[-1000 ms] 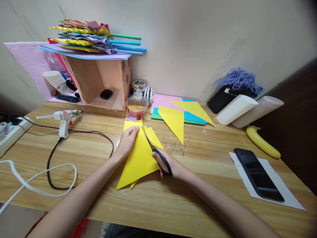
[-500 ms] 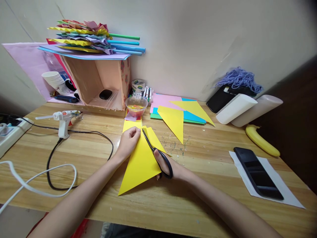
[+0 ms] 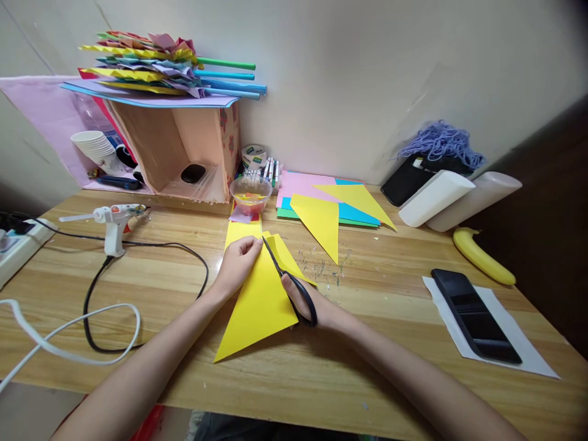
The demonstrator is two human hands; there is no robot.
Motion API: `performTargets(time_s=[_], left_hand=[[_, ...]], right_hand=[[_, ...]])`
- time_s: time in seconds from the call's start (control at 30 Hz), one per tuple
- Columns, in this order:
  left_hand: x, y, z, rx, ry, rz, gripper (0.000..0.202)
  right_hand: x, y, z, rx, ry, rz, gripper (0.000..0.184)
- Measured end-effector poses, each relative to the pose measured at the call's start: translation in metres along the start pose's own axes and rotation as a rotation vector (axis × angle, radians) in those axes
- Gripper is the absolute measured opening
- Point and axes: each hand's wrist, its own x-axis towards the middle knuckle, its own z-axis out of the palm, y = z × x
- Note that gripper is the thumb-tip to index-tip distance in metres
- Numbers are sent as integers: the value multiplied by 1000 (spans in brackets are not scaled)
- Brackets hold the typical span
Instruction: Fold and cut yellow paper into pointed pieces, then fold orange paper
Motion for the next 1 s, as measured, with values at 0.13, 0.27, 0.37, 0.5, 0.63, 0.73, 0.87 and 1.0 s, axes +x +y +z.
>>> performTargets(time_s=[0.13,0.27,0.37,0.5,0.63,0.73,0.87,1.0], left_hand=[[1,0,0,-49,-11,-29,32],[1,-2,0,-57,-12,-36,33],[2,-3,0,-52,-11,-35,32],[3,-4,1,-44,-14,-31,32],[6,-7,-2,-23,22,-37,31],[12,-15,-8,59,105,-36,32],[20,-31,-15,297,157,-28,32],[20,-38,-14,468,151,-84,28]], right_hand=[[1,5,1,-17,14,-37,57],[1,11,3,-6,14,8,56],[2,14,4,-10,50,16,52],[2,13,5,-13,123,-9,44],[5,9,-2,75,135,86,46],[7,2,-25,83,212,213,53],[3,-9,-80,-123,429,248,52],[-7,-7,-131,-768,528,369,45]])
